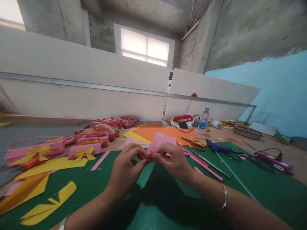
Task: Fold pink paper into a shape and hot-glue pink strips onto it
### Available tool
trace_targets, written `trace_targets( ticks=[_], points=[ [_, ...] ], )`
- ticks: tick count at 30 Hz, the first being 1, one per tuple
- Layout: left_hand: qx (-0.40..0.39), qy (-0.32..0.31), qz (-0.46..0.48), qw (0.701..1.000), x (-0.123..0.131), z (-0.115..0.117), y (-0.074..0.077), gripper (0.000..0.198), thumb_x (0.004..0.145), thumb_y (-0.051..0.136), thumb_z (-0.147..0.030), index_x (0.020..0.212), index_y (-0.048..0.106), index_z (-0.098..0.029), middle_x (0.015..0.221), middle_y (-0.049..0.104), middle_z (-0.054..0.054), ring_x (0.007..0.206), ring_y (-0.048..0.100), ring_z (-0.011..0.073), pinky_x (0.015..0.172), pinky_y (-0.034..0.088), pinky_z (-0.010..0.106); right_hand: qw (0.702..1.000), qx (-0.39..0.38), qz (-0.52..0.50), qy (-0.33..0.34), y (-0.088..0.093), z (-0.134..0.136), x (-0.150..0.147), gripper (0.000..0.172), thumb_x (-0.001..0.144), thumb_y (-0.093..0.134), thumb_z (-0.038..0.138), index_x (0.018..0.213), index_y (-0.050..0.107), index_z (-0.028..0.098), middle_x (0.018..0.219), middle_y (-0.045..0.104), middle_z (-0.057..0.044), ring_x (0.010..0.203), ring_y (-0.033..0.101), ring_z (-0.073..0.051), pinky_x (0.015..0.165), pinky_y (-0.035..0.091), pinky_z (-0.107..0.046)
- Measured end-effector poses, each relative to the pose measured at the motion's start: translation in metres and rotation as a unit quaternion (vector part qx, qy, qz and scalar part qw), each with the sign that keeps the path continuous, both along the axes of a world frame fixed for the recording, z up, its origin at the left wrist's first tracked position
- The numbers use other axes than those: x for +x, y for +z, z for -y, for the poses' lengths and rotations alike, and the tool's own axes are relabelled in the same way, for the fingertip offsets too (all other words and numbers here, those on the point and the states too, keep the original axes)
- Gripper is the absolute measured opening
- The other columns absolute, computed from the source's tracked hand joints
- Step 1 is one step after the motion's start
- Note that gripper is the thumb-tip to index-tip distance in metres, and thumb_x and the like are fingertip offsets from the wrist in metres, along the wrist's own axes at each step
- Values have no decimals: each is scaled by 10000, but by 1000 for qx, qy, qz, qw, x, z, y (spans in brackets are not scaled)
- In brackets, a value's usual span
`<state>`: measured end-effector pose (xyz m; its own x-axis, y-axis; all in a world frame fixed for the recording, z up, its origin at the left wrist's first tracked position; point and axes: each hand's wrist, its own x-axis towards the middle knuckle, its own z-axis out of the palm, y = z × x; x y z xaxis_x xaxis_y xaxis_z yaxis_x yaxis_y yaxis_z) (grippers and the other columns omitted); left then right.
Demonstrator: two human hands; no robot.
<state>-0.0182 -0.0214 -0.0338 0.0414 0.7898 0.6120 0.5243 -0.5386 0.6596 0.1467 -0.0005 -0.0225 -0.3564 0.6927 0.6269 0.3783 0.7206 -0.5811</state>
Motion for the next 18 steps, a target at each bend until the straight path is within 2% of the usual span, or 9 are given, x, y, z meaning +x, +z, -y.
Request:
trace_targets(
  ticks=[6, 12, 15, 18],
  points=[
    [-20, 1, 14, 1000, -2, 1, -1, 192, 756, 605, -339, 640, 575, -189, 757, 566, 10, 728, 539, 143, 575, 444, 226, 999, 32, 21, 18, 0, -3, 3, 179, 825, 589, 308, 772, 700, 178, 713, 691, -19, 647, 588, -127, 592, 416, -226],
    [-121, -41, 114, 985, 1, 3, 2, 201, 703, 652, -388, 700, 657, -188, 711, 664, 0, 668, 592, 144, 614, 462, 241, 994, 91, 52, -14, 4, -1, 3, 173, 829, 590, 284, 756, 714, 188, 700, 700, -20, 652, 591, -142, 613, 410, -252],
    [-103, -36, 142, 984, 1, 3, 2, 191, 674, 681, -374, 663, 674, -184, 721, 688, 14, 694, 620, 162, 636, 476, 254, 995, 90, 19, -33, 5, 2, 1, 134, 793, 636, 270, 717, 700, 179, 678, 692, -18, 644, 594, -140, 621, 423, -247],
    [-70, -22, 141, 987, 0, 4, 1, 173, 666, 694, -351, 640, 675, -182, 722, 688, 18, 687, 621, 163, 641, 476, 264, 994, 75, -33, -66, 5, 6, -1, 178, 742, 686, 307, 644, 655, 162, 629, 663, -15, 588, 577, -123, 576, 424, -227]
  ],
)
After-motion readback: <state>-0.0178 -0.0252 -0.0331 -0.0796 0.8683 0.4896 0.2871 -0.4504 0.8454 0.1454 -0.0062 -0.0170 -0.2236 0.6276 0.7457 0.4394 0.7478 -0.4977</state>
